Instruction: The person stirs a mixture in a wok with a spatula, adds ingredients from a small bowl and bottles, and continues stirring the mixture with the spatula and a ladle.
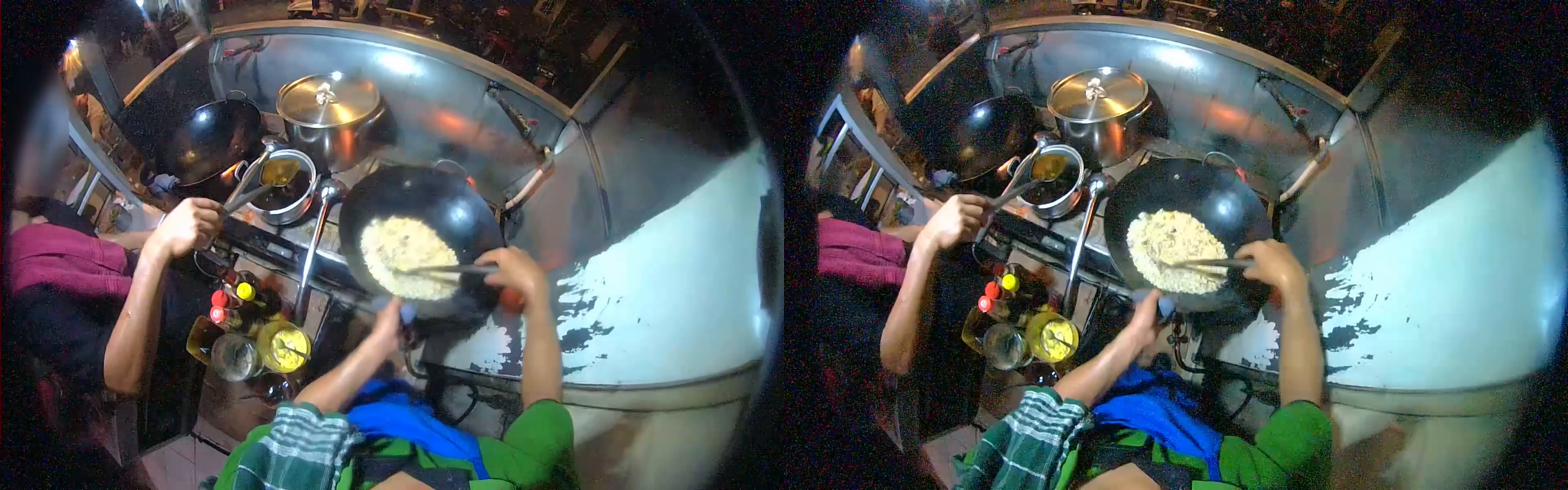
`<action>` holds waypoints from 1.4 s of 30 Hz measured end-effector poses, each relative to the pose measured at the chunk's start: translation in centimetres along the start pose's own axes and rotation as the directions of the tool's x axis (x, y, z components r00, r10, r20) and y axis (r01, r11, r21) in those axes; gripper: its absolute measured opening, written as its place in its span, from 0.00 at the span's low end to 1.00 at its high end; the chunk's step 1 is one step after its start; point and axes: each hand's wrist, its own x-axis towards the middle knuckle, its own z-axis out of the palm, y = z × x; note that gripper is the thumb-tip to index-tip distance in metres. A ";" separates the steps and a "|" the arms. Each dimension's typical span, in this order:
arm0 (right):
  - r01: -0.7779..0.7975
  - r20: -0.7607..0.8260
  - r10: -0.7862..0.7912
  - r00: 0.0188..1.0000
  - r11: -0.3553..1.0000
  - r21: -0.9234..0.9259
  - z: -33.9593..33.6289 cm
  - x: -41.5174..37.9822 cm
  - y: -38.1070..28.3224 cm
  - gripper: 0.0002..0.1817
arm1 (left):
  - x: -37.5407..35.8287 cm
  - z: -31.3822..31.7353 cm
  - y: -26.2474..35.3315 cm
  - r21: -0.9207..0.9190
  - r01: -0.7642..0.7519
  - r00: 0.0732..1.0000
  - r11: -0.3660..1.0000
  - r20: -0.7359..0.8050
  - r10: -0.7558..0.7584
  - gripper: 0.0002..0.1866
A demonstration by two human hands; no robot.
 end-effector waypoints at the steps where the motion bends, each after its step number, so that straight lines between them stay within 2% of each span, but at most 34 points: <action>1: -0.046 -0.049 0.046 0.998 0.999 0.004 0.6 1.1 -1.1 0.24 | 1.1 -0.2 1.2 -0.004 0.072 0.996 0.997 0.045 -0.072 0.21; 2: -0.071 -0.113 0.070 0.991 0.997 -0.001 2.2 2.7 -0.1 0.23 | 0.9 0.3 1.7 0.158 0.027 0.998 0.987 -0.059 -0.018 0.23; 4: -0.155 -0.152 0.144 0.978 0.986 -0.065 2.2 2.6 -0.3 0.22 | -0.5 -1.5 -1.7 0.068 -0.014 1.000 0.998 0.006 0.013 0.21; 5: -0.180 -0.194 0.154 0.969 0.975 -0.129 0.3 0.0 -1.6 0.22 | -3.6 -2.5 -2.6 0.020 0.034 0.998 0.999 0.051 -0.035 0.20; 6: -0.142 -0.204 0.101 0.974 0.970 -0.198 -1.4 -2.5 -1.9 0.22 | -8.0 -3.0 -2.8 -0.022 0.094 0.992 0.995 0.086 -0.091 0.20; 7: -0.194 -0.160 0.158 0.974 0.952 -0.238 -3.1 -4.8 -2.6 0.21 | -10.9 -2.6 -1.8 -0.073 0.125 0.989 0.990 0.087 -0.118 0.18; 8: -0.205 -0.104 0.191 0.976 0.969 -0.138 -4.8 -7.1 -3.5 0.20 | -12.6 -2.2 -1.5 -0.130 0.160 0.985 0.978 0.089 -0.149 0.17; 10: -0.114 -0.070 0.102 0.992 0.974 -0.194 -5.0 -8.2 -3.7 0.18 | -10.0 -0.8 -0.9 -0.118 0.205 0.978 0.972 0.005 -0.206 0.14; 11: -0.055 -0.076 0.041 0.996 0.981 -0.188 -3.9 -7.1 -3.6 0.18 | -6.0 -0.3 -1.5 -0.168 0.120 0.993 0.978 0.023 -0.118 0.14; 12: 0.005 -0.087 -0.022 0.996 0.983 -0.185 -2.0 -4.8 -3.2 0.18 | -1.7 -0.4 -2.9 -0.095 -0.012 1.000 0.995 -0.011 0.011 0.18; 13: -0.055 -0.091 0.041 0.995 0.986 -0.156 0.0 -2.0 -3.1 0.18 | 2.7 -1.4 -3.8 0.056 -0.027 0.996 0.998 -0.082 0.032 0.19; 14: -0.178 -0.095 0.164 0.982 0.968 -0.177 1.0 -0.4 -4.5 0.18 | 5.1 -1.8 -4.2 0.203 -0.032 0.988 0.979 -0.144 0.062 0.21; 15: -0.176 -0.153 0.150 0.977 0.969 -0.174 2.4 0.3 -3.2 0.18 | 4.5 -1.9 -4.6 0.192 -0.095 0.984 0.977 -0.133 0.121 0.23; 17: -0.169 -0.230 0.121 0.966 0.965 -0.203 1.9 -1.7 -2.2 0.17 | -7.8 -0.3 -1.6 -0.036 0.000 1.000 0.999 -0.026 -0.001 0.21; 18: -0.161 -0.228 0.109 0.968 0.960 -0.228 -0.2 -4.9 -3.3 0.16 | -10.4 -1.6 -2.0 -0.097 0.040 0.999 0.994 0.016 -0.039 0.19; 20: -0.201 -0.119 0.186 0.975 0.970 -0.137 -3.7 -9.8 -5.0 0.14 | -12.6 -3.0 -3.1 -0.148 0.154 0.988 0.977 0.035 -0.151 0.16; 22: -0.129 -0.038 0.124 0.992 0.976 -0.176 -3.3 -9.9 -5.7 0.16 | -10.1 -2.3 -3.1 -0.113 0.167 0.986 0.979 0.043 -0.163 0.16; 23: -0.060 0.003 0.062 0.998 0.972 -0.229 -3.6 -9.7 -6.1 0.18 | -8.1 -0.7 -2.2 -0.201 0.133 0.991 0.971 0.051 -0.126 0.14; 24: 0.023 -0.149 -0.057 0.987 0.975 -0.223 -0.4 -7.0 -4.4 0.14 | -5.8 0.8 -1.4 -0.205 0.092 0.995 0.974 -0.013 -0.096 0.14; 25: -0.031 -0.131 0.005 0.991 0.981 -0.192 1.5 -3.9 -4.1 0.15 | 1.6 -1.6 -4.0 -0.007 -0.039 0.999 0.999 -0.030 0.038 0.13; 26: -0.112 -0.124 0.090 0.988 0.978 -0.179 2.3 -2.2 -5.1 0.16 | 1.8 -0.9 -3.4 0.032 -0.103 0.993 0.994 -0.048 0.104 0.13; 28: -0.137 -0.205 0.107 0.973 0.981 -0.140 3.2 -1.4 -3.8 0.18 | 0.6 -2.0 -4.7 0.014 -0.101 0.991 0.995 -0.085 0.102 0.13; 31: -0.212 -0.214 0.174 0.961 0.963 -0.167 -0.5 -7.4 -4.2 0.19 | -9.4 -3.0 -4.2 -0.096 0.015 0.999 0.995 -0.027 -0.018 0.13; 32: -0.227 -0.118 0.214 0.970 0.969 -0.103 -2.2 -9.4 -4.8 0.19 | -11.3 -3.5 -4.1 -0.146 0.029 0.999 0.989 -0.033 -0.034 0.13; 33: -0.236 -0.064 0.231 0.971 0.968 -0.085 -3.4 -10.8 -5.3 0.19 | -13.2 -2.4 -2.1 -0.117 0.135 0.990 0.984 -0.017 -0.138 0.14; 34: -0.244 -0.006 0.244 0.970 0.967 -0.069 -3.8 -11.5 -5.7 0.19 | -11.2 -2.2 -2.3 -0.182 0.165 0.985 0.969 -0.022 -0.172 0.14; 35: -0.238 0.001 0.238 0.971 0.969 -0.073 -2.9 -10.4 -5.5 0.19 | -8.8 -1.5 -1.7 -0.120 0.149 0.989 0.982 0.018 -0.147 0.14; 36: -0.133 -0.064 0.126 0.990 0.985 -0.109 -1.2 -8.1 -5.0 0.18 | -6.6 0.0 -1.2 -0.227 0.074 0.997 0.971 0.040 -0.067 0.15; 37: -0.032 -0.123 0.013 0.992 0.988 -0.149 1.0 -5.6 -4.4 0.18 | -1.4 -0.5 -2.8 -0.134 0.009 0.997 0.991 -0.073 -0.019 0.15; 38: -0.097 -0.169 0.069 0.983 0.982 -0.162 3.6 -2.4 -3.7 0.17 | 2.3 -1.4 -3.7 0.048 -0.025 0.997 0.999 -0.065 0.028 0.25; 40: -0.152 -0.214 0.116 0.970 0.975 -0.161 4.8 -1.0 -3.2 0.16 | -1.1 -0.1 -2.9 -0.030 -0.036 0.994 0.999 -0.101 0.033 0.14; 42: -0.116 -0.284 0.071 0.956 0.982 -0.146 3.2 -3.0 -2.5 0.16 | -8.1 -1.2 -2.5 -0.117 -0.013 1.000 0.993 0.020 0.015 0.15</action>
